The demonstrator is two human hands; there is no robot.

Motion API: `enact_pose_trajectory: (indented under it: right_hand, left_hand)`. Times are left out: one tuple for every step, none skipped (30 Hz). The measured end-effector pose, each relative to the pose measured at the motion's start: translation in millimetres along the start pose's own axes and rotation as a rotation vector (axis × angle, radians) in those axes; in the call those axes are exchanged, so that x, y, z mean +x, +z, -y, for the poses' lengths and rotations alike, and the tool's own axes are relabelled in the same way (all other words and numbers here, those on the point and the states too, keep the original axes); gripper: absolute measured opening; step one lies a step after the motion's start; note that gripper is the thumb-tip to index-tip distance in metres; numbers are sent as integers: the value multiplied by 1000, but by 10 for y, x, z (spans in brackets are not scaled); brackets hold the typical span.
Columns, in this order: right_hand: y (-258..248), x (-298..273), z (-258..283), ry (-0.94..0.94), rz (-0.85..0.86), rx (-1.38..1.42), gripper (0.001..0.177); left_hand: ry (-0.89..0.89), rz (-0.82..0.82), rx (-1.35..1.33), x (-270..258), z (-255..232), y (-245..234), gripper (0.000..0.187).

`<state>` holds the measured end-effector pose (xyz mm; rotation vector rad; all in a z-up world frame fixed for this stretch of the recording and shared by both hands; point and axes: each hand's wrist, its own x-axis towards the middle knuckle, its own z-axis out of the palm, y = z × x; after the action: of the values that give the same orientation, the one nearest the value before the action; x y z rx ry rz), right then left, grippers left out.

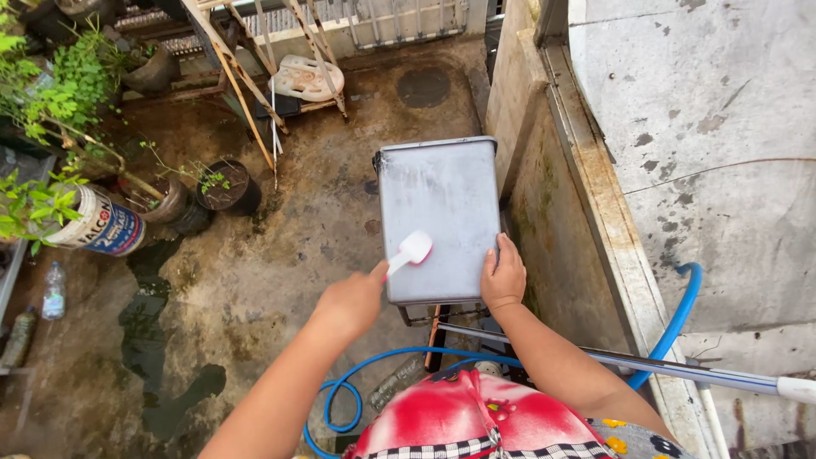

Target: Scrubbing and rinsing a small trash bin outdoors.

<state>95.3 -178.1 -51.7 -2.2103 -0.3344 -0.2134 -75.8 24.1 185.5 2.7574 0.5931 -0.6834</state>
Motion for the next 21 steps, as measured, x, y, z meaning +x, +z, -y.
enact_pose_trajectory:
  right_hand:
    - [10,9,3,5,-7,5,47]
    - [6,9,-4,10,-1,2,47]
    - [7,3,-8,15,4,-1,47]
    - [2,0,-9,17,5,-1,47]
    - [1,-8,-6,2,3,1,47]
    - [7,11,3,-20,2,5,48]
    - [11,20,8,-24,4,6,48]
    - [17,23,18,-15,2,2,47]
    - [25,26,28,-6,1,-1,47]
    - [28,22,34,-9,5,-1,47]
    - [32,20,38,-5,1,-12,47]
    - [30,22,38,-1,-4,-24,46]
    - [36,13,45,-2,-2,-25,46]
    - [30,20,40,-6,-4,-26,46]
    - [22,28,34,-9,-6,-28,46]
    - [19,39,40,-14,-6,-30,46]
    - [13,51,43,1,-5,-30,46]
    - [14,33,49,19,-3,-28,46]
    - [10,30,48,19,-1,-28,46]
    - [2,16,42,20,0,-28,46]
    - [-9,6,32,21,1,-28,46]
  left_hand:
    - [3,-2,10,-36,18,-39,54]
    - [-34,13,21,-78,31,-64,55]
    - [-71,27,33,-121,51,-87,57]
    - [-71,28,34,-17,64,-41,57]
    - [-67,-8,43,84,85,6,56]
    - [-66,-49,48,189,107,48,55]
    - [-69,-52,46,398,52,20,55]
    - [-68,-101,39,597,6,-4,51]
    - [-67,-151,33,798,-37,-29,48]
    - [-71,-150,30,960,-118,-123,48]
    - [-72,-174,-17,1124,-200,-217,46]
    - [-71,-198,-63,1295,-289,-313,45]
    - [-72,-198,-66,1449,-333,-320,45]
    - [-63,-214,-74,1611,-393,-329,49]
    - [-53,-231,-83,1773,-458,-339,54]
    - [-54,-233,-87,1794,-498,-337,54]
    - [-65,-229,-99,1815,-543,-335,50]
    - [-76,-222,-108,1823,-579,-319,47]
    - [-77,-221,-109,1635,-597,-292,47]
    - [-39,-200,-92,1445,-620,-257,47]
    - [0,-178,-76,1257,-649,-223,48]
